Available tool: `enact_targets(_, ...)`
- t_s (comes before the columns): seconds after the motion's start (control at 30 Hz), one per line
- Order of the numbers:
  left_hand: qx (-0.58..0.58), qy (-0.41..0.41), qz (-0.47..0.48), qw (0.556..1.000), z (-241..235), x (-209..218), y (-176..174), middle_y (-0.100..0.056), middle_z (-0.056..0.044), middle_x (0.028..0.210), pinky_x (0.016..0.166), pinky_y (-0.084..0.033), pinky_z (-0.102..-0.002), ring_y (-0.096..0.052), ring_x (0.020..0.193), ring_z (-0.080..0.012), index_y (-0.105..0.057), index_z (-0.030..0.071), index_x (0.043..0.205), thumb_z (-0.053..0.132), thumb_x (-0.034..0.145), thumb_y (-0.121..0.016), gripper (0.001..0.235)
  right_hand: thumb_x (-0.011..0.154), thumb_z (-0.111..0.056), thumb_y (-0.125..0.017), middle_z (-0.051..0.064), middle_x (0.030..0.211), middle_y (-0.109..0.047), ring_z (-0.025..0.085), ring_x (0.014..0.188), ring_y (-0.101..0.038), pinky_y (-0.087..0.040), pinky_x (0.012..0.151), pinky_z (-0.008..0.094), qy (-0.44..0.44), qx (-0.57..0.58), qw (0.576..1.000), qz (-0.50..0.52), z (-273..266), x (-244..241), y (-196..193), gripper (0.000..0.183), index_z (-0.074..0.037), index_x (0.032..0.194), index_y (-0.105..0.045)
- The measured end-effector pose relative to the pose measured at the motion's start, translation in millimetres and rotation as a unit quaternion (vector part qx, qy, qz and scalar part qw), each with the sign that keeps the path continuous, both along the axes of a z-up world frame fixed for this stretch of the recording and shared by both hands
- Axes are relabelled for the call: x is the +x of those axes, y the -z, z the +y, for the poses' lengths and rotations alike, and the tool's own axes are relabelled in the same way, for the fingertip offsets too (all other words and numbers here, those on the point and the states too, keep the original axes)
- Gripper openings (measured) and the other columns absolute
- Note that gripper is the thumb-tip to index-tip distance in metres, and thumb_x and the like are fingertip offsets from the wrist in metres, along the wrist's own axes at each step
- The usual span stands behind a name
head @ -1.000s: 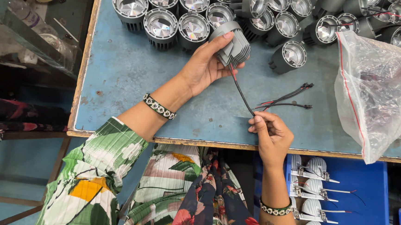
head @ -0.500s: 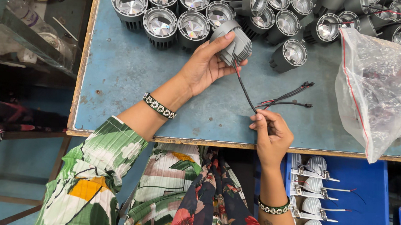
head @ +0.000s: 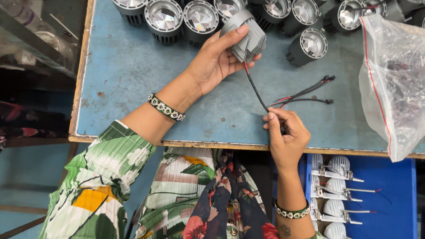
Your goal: The person repeatedly picks up a cylindrical LED light housing and a short wire, inserts the wire into the housing, and places the assembled unit on the table. The process is repeated for multiple units.
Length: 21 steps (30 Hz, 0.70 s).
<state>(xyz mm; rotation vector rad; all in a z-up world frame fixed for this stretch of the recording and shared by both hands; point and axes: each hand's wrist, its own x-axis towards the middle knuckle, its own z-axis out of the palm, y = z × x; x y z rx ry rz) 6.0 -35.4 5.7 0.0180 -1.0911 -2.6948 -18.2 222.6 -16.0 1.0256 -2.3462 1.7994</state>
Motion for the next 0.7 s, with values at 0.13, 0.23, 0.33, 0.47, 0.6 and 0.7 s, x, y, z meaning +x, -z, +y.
enact_targets(0.13,-0.052,0.006,-0.002,0.999,1.1,3.5,-0.1,-0.07,-0.013,0.116,0.087,-0.061,-0.036,-0.073,0.104,-0.0236,-0.051,0.003,0.131,0.038,0.096,-0.072,0.054,0.101,0.001,-0.068,0.008,0.094,-0.069,0.012,0.08,-0.069,-0.056,0.07,0.023,0.003,-0.003,1.0,-0.014,0.1,0.8,-0.1,0.01,0.005,0.109,-0.071)
enact_targets(0.23,-0.086,0.019,-0.009,0.996,3.9,3.1,-0.2,-0.068,-0.012,0.12,0.09,-0.061,-0.037,-0.072,0.107,-0.0233,-0.05,0.005,0.134,0.037,0.093,-0.075,0.058,0.102,0.001,-0.068,0.008,0.095,-0.069,0.011,0.079,-0.068,-0.055,0.07,0.023,0.001,-0.013,1.0,-0.018,0.5,0.1,-0.9,0.01,0.005,0.11,-0.071)
enact_targets(0.33,-0.109,0.024,-0.015,0.994,10.2,-1.4,3.7,-0.063,-0.009,0.124,0.093,-0.06,-0.039,-0.067,0.113,-0.0205,-0.047,0.008,0.139,0.033,0.089,-0.081,0.065,0.102,0.001,-0.068,0.008,0.096,-0.069,0.012,0.079,-0.068,-0.055,0.07,0.023,0.01,-0.014,1.0,-0.011,2.0,-1.4,0.0,0.01,0.005,0.111,-0.071)
enact_targets(0.47,-0.165,0.011,-0.065,0.984,15.5,-5.4,17.6,-0.058,-0.006,0.128,0.095,-0.057,-0.039,-0.062,0.118,-0.0179,-0.043,0.012,0.144,0.034,0.085,-0.083,0.075,0.105,0.002,-0.067,0.009,0.1,-0.068,0.013,0.081,-0.068,-0.057,0.072,0.024,0.02,-0.04,0.999,-0.022,5.8,-3.3,6.6,0.01,0.006,0.113,-0.07)
enact_targets(0.6,-0.109,0.03,-0.029,0.993,18.7,-8.8,20.7,-0.062,-0.01,0.13,0.102,-0.059,-0.045,-0.067,0.12,-0.0219,-0.043,0.008,0.14,0.036,0.087,-0.084,0.073,0.107,0.002,-0.066,0.008,0.104,-0.067,0.014,0.084,-0.069,-0.059,0.077,0.026,0.026,-0.106,0.994,-0.024,8.0,-5.2,9.6,0.009,0.006,0.115,-0.069)
enact_targets(0.7,-0.104,0.042,-0.027,0.993,22.1,-8.8,22.9,-0.065,-0.013,0.127,0.102,-0.06,-0.044,-0.072,0.116,-0.0255,-0.047,0.005,0.135,0.037,0.088,-0.082,0.067,0.106,0.004,-0.068,0.008,0.113,-0.062,0.014,0.092,-0.068,-0.061,0.084,0.028,0.037,-0.109,0.993,0.017,10.0,-5.0,13.4,0.009,0.006,0.114,-0.069)
